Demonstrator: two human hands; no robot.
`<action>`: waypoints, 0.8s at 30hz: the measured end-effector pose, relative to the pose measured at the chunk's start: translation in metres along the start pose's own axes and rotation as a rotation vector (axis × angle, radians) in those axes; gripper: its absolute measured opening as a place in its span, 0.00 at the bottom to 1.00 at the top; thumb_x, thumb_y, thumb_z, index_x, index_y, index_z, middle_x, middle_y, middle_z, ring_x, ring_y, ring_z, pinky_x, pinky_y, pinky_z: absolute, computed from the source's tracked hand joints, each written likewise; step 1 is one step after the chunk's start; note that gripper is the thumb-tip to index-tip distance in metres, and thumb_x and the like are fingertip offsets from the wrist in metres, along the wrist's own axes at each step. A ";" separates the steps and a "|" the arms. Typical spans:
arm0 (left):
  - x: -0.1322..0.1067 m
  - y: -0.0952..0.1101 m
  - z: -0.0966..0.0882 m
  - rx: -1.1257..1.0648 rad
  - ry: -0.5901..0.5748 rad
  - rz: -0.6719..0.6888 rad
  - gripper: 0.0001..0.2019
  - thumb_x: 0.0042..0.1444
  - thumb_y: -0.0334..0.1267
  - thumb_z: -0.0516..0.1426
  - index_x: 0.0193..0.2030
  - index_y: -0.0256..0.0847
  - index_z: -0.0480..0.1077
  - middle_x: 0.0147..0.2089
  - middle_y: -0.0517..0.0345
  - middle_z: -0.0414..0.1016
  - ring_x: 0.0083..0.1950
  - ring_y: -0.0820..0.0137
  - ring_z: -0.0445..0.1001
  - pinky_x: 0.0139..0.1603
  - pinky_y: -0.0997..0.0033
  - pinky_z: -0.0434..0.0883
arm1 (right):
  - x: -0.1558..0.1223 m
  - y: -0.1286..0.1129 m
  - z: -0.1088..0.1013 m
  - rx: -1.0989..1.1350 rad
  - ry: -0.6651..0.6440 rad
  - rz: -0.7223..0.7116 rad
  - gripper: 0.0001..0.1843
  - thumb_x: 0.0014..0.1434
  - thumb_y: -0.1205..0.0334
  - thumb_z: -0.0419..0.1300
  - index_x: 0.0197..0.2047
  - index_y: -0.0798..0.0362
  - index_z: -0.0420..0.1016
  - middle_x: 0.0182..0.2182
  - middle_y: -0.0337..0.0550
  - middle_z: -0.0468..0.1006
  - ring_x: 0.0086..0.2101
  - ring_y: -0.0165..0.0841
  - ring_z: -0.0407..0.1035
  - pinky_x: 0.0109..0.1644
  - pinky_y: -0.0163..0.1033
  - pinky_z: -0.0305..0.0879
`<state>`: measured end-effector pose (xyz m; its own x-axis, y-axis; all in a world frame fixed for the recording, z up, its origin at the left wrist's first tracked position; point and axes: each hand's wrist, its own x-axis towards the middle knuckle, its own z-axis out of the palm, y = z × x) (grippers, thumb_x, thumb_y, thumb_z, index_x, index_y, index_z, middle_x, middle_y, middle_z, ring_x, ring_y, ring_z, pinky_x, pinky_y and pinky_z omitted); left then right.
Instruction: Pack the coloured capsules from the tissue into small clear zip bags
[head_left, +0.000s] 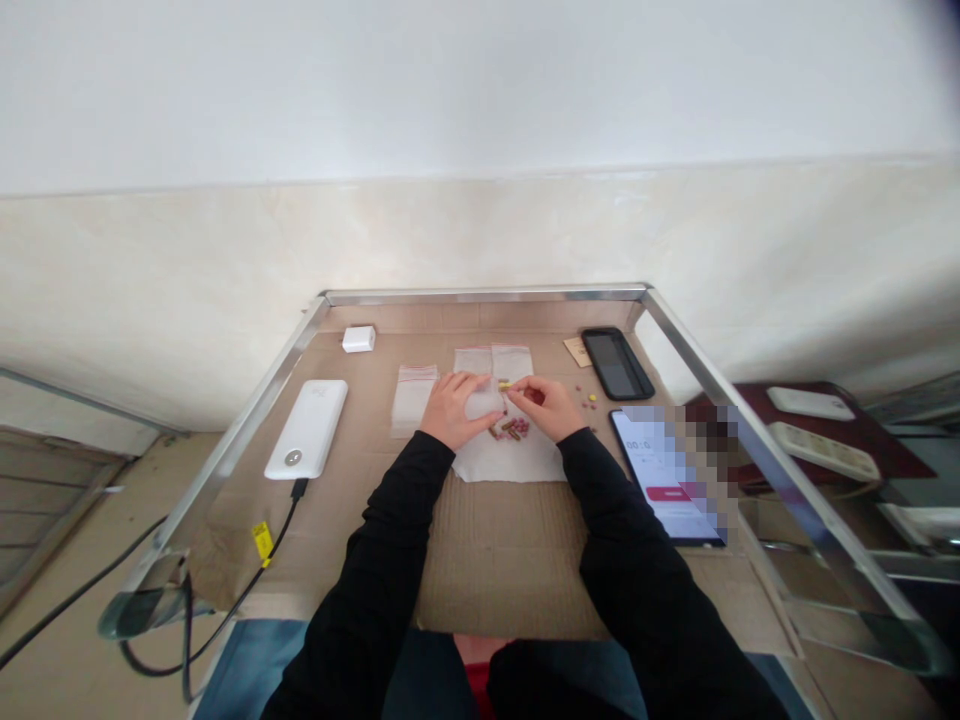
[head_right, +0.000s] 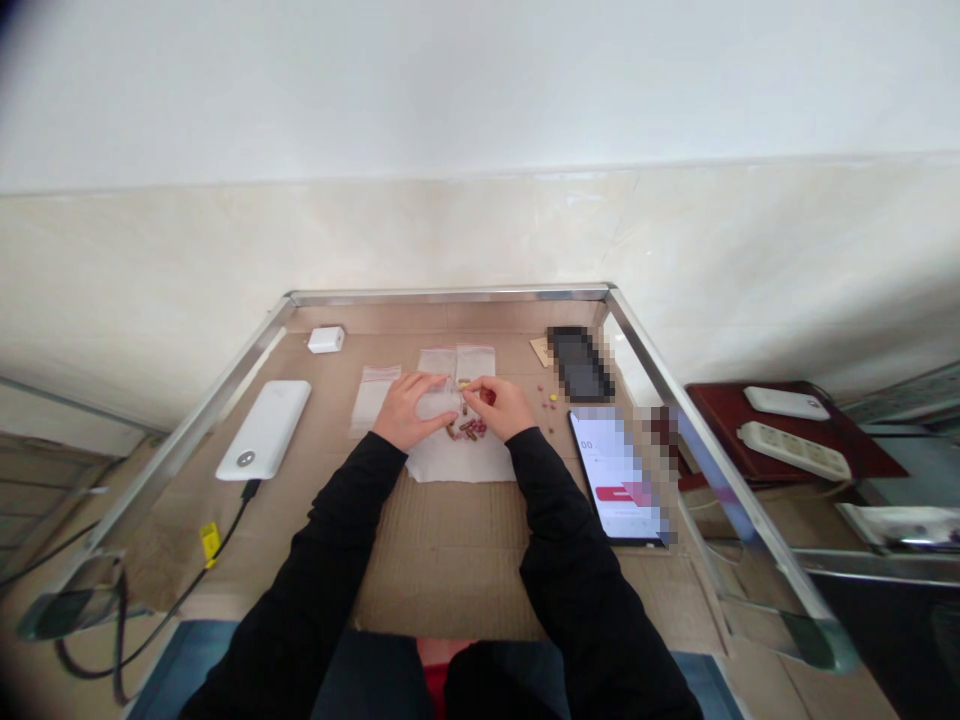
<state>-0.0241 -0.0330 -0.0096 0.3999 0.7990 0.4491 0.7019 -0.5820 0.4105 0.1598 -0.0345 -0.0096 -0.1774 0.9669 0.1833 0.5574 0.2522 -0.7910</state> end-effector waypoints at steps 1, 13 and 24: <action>0.000 -0.001 0.000 0.005 0.003 -0.009 0.26 0.44 0.52 0.56 0.48 0.41 0.64 0.42 0.54 0.69 0.45 0.64 0.66 0.49 0.62 0.60 | 0.000 0.001 0.000 -0.042 0.006 -0.001 0.15 0.51 0.54 0.54 0.31 0.57 0.73 0.15 0.34 0.60 0.19 0.24 0.54 0.24 0.31 0.49; 0.000 -0.002 -0.001 0.029 0.020 -0.038 0.25 0.43 0.50 0.57 0.48 0.43 0.64 0.41 0.54 0.69 0.45 0.64 0.66 0.47 0.61 0.61 | -0.002 0.007 0.004 -0.455 -0.145 -0.041 0.15 0.51 0.56 0.54 0.39 0.51 0.75 0.21 0.39 0.68 0.23 0.27 0.59 0.27 0.33 0.49; 0.000 -0.003 -0.001 0.033 0.003 -0.050 0.26 0.43 0.50 0.58 0.49 0.43 0.64 0.42 0.55 0.69 0.45 0.63 0.65 0.47 0.61 0.60 | -0.002 0.009 0.005 -0.380 -0.145 -0.025 0.11 0.48 0.58 0.56 0.34 0.51 0.73 0.19 0.35 0.65 0.21 0.25 0.57 0.26 0.31 0.46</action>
<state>-0.0267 -0.0319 -0.0098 0.3620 0.8263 0.4315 0.7402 -0.5362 0.4058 0.1607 -0.0339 -0.0202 -0.2922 0.9517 0.0944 0.8068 0.2983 -0.5100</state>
